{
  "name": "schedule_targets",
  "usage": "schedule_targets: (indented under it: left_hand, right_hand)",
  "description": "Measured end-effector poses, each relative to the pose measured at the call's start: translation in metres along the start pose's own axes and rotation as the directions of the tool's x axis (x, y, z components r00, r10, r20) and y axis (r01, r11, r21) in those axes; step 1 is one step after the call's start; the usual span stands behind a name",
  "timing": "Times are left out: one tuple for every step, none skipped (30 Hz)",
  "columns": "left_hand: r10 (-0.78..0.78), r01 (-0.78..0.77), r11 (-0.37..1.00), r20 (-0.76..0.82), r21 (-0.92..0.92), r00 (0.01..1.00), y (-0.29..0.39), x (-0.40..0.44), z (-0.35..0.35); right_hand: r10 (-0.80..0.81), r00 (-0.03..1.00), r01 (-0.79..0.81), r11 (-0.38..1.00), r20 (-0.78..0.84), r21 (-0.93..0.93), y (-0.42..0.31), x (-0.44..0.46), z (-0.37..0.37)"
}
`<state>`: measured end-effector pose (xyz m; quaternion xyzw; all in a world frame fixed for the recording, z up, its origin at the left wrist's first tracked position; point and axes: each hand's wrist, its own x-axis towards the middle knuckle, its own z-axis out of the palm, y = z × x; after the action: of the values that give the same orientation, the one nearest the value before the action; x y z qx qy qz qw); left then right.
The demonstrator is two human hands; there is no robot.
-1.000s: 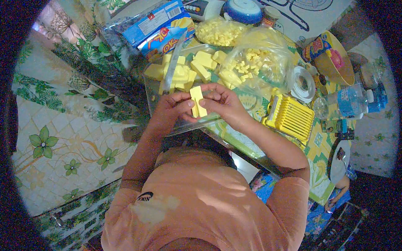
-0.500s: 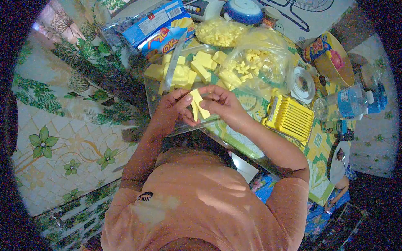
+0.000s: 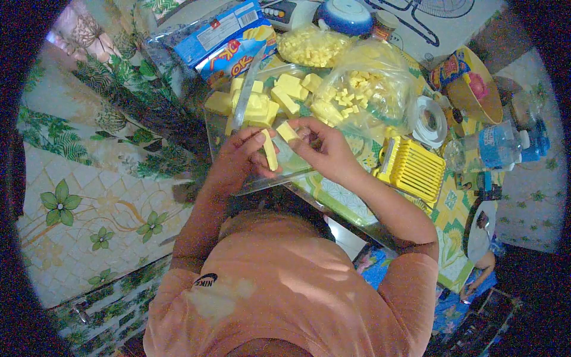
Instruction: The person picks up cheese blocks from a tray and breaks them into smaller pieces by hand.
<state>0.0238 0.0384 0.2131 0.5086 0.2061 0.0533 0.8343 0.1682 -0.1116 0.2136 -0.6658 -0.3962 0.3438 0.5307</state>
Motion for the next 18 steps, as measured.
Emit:
schedule_targets:
  left_hand:
    - [0.005, -0.005, 1.000, -0.018, -0.027, 1.000, -0.001, 0.000, -0.002]
    - [0.007, -0.008, 0.999, -0.020, -0.053, 1.000, 0.001, -0.001, -0.002]
    - [0.010, -0.011, 0.997, -0.022, -0.079, 1.000, 0.005, -0.003, -0.001]
    - [0.012, -0.014, 0.994, -0.023, -0.104, 1.000, 0.007, -0.004, 0.000]
    - [0.019, -0.021, 0.993, -0.016, -0.118, 1.000, 0.007, -0.005, 0.000]
    - [0.027, -0.028, 0.991, -0.010, -0.131, 1.000, 0.007, -0.005, -0.001]
    - [0.035, -0.035, 0.989, -0.003, -0.145, 0.999, 0.007, -0.005, -0.001]
    - [0.037, -0.037, 0.987, 0.001, -0.158, 0.999, 0.008, -0.006, 0.000]
    - [0.040, -0.038, 0.985, 0.006, -0.170, 0.999, 0.009, -0.007, 0.003]
    - [0.043, -0.040, 0.982, 0.010, -0.183, 0.999, 0.010, -0.007, 0.005]
    - [0.045, -0.045, 0.985, -0.003, -0.169, 0.999, 0.009, -0.007, 0.009]
    - [0.047, -0.049, 0.987, -0.016, -0.154, 0.999, 0.007, -0.007, 0.013]
    - [0.049, -0.052, 0.989, -0.028, -0.139, 0.998, 0.006, -0.007, 0.016]
    - [0.054, -0.058, 0.988, -0.026, -0.141, 0.998, 0.007, -0.008, 0.019]
    - [0.060, -0.063, 0.988, -0.024, -0.144, 0.998, 0.009, -0.010, 0.023]
    - [0.067, -0.069, 0.987, -0.022, -0.147, 0.998, 0.010, -0.011, 0.025]
    - [0.075, -0.079, 0.984, -0.030, -0.159, 0.997, 0.010, -0.012, 0.028]
    - [0.084, -0.089, 0.981, -0.039, -0.170, 0.996, 0.010, -0.012, 0.031]
  right_hand:
    - [-0.051, 0.999, 0.053, 0.980, 0.020, -0.191, -0.007, -0.002, -0.003]
    - [-0.096, 0.994, 0.108, 0.921, 0.049, -0.373, -0.012, -0.004, -0.004]
    - [-0.169, 0.984, 0.175, 0.870, 0.054, -0.461, -0.011, -0.004, -0.004]
    - [-0.240, 0.968, 0.237, 0.806, 0.067, -0.543, -0.010, -0.005, -0.003]
    - [-0.308, 0.948, 0.293, 0.729, 0.085, -0.618, -0.009, -0.005, -0.003]
    - [-0.374, 0.926, 0.317, 0.708, 0.045, -0.631, -0.010, -0.004, -0.002]
    - [-0.439, 0.899, 0.340, 0.686, 0.007, -0.644, -0.012, -0.002, 0.000]
    - [-0.501, 0.865, 0.360, 0.662, -0.031, -0.658, -0.014, -0.001, 0.001]
    - [-0.397, 0.916, 0.306, 0.791, -0.062, -0.530, -0.017, -0.002, 0.003]
    - [-0.283, 0.956, 0.234, 0.892, -0.074, -0.388, -0.020, -0.006, 0.004]
    - [-0.166, 0.984, 0.146, 0.961, -0.069, -0.234, -0.023, -0.009, 0.006]
    - [-0.175, 0.983, 0.161, 0.969, -0.061, -0.190, -0.026, -0.009, 0.008]
    - [-0.184, 0.981, 0.174, 0.974, -0.055, -0.144, -0.029, -0.010, 0.010]
    - [-0.193, 0.980, 0.188, 0.977, -0.049, -0.098, -0.030, -0.010, 0.011]
    - [-0.183, 0.980, 0.174, 0.979, -0.075, -0.108, -0.028, -0.010, 0.010]
    - [-0.173, 0.980, 0.161, 0.980, -0.099, -0.117, -0.024, -0.010, 0.011]
    - [-0.163, 0.979, 0.148, 0.981, -0.123, -0.126, -0.022, -0.010, 0.011]
    - [-0.124, 0.987, 0.114, 0.988, -0.100, -0.103, -0.023, -0.011, 0.011]
